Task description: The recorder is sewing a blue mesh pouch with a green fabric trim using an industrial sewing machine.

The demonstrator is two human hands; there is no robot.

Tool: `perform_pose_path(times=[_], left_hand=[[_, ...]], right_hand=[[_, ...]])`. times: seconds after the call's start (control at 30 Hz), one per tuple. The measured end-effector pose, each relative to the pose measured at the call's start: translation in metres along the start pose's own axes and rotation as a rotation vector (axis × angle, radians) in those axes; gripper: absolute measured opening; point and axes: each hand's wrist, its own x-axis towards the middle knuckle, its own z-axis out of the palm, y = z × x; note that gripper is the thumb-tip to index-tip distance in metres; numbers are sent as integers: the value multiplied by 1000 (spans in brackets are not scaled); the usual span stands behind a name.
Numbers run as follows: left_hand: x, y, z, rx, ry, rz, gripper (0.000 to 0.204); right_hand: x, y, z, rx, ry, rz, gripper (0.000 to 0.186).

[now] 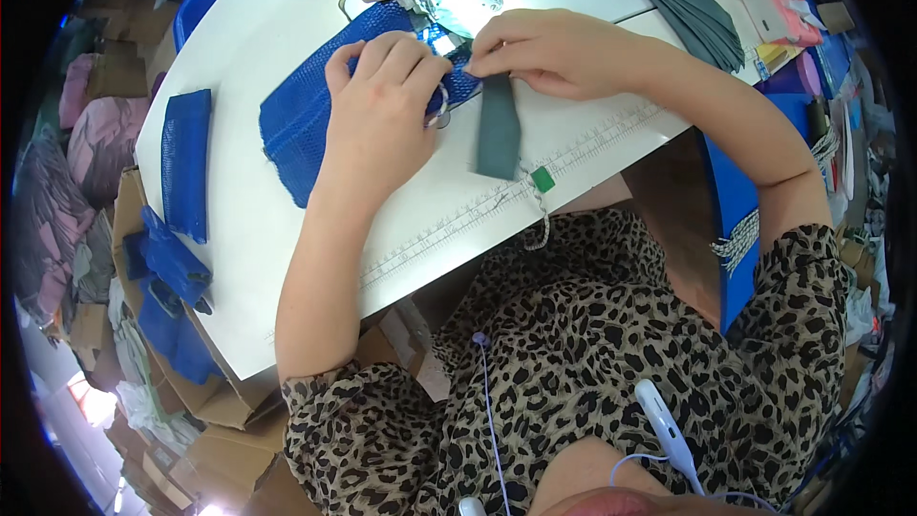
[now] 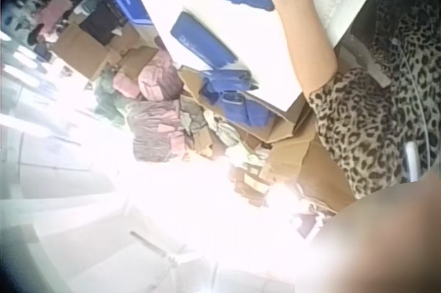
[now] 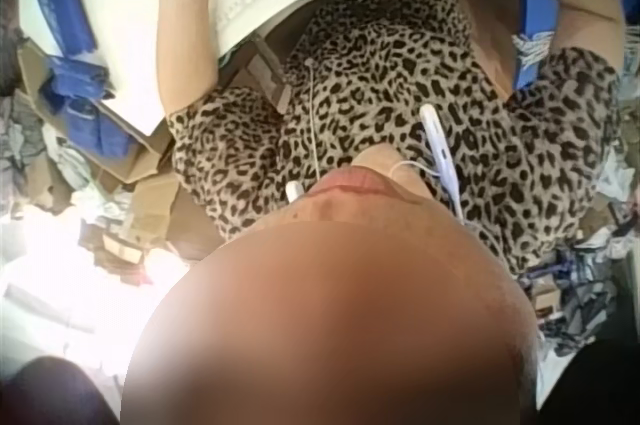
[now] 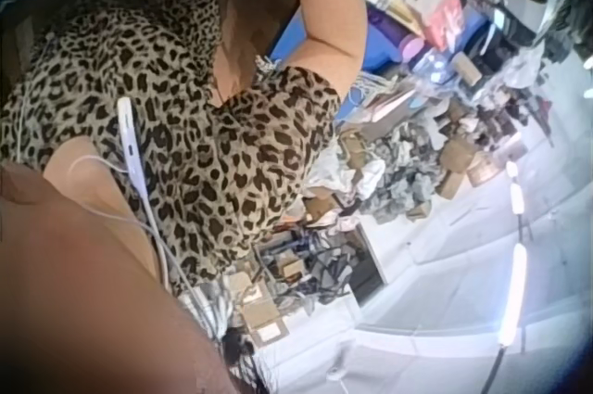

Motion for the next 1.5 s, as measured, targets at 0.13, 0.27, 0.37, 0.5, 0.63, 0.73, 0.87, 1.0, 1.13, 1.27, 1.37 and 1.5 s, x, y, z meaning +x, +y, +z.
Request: perform_pose_path(times=[0.13, 0.27, 0.37, 0.5, 0.63, 0.73, 0.87, 1.0, 1.13, 1.27, 1.37, 1.5], left_hand=[[1, -3, 1, 43, -36, -52, 37], [3, -10, 3, -42, 50, 28, 35], [0, -13, 10, -116, 114, -68, 29], [2, -12, 8, -383, 108, -362, 21], [2, -13, 11, -305, 169, -281, 20], [2, -16, 12, -211, 124, -217, 19], [1, -16, 14, -166, 139, -160, 19], [0, -16, 14, -156, 135, -159, 19], [-2, -26, 21, -337, 174, -225, 22], [-1, -24, 22, -304, 165, -204, 21], [-1, -24, 23, -277, 160, -184, 20], [-1, -24, 27, -266, 193, -166, 19]], right_hand=[[-3, 3, 0, -142, 81, -16, 37], [3, 3, 1, -269, 96, -91, 32], [5, 6, 1, -277, 131, -106, 32], [6, 2, 7, -312, 148, -138, 30], [8, 0, 3, -361, 78, -137, 26], [5, 3, 8, -367, 111, -82, 24], [7, 3, 9, -262, 220, -125, 24], [9, 1, 3, -284, 138, -144, 33], [12, -8, -4, -342, -31, -121, 42], [17, -20, -10, -333, -86, -148, 39], [28, -26, -18, -291, -217, 48, 32], [34, -31, -34, -247, -323, 192, 28]])
